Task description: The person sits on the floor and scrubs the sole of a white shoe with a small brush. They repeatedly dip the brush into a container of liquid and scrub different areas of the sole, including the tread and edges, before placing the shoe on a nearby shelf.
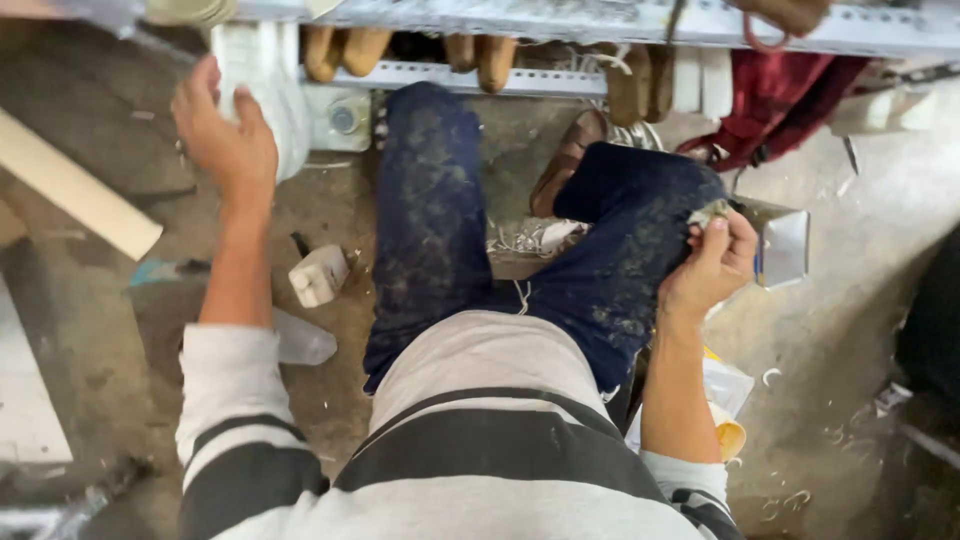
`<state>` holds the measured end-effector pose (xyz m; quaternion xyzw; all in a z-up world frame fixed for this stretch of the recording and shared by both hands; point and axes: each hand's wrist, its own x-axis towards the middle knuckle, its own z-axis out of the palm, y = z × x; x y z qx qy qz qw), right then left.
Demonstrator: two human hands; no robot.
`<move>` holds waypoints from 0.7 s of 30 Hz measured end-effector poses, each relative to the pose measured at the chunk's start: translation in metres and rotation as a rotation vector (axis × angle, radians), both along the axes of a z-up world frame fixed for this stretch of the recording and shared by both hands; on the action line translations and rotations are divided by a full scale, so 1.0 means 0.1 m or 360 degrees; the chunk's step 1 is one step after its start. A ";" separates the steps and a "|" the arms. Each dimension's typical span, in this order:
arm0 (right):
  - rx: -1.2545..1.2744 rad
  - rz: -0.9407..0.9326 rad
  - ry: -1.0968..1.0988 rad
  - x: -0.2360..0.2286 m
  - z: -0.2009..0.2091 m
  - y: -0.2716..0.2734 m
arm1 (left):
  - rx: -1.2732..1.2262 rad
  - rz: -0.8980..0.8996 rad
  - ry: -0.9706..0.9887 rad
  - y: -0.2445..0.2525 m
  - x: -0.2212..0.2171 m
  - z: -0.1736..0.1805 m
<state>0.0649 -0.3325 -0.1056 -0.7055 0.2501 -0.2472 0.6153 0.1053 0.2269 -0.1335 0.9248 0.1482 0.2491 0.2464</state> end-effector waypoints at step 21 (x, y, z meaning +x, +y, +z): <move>-0.0340 -0.0079 -0.0208 -0.04 -0.02 -0.63 | -0.1430 0.0085 0.1392 -6.26 1.87 -1.52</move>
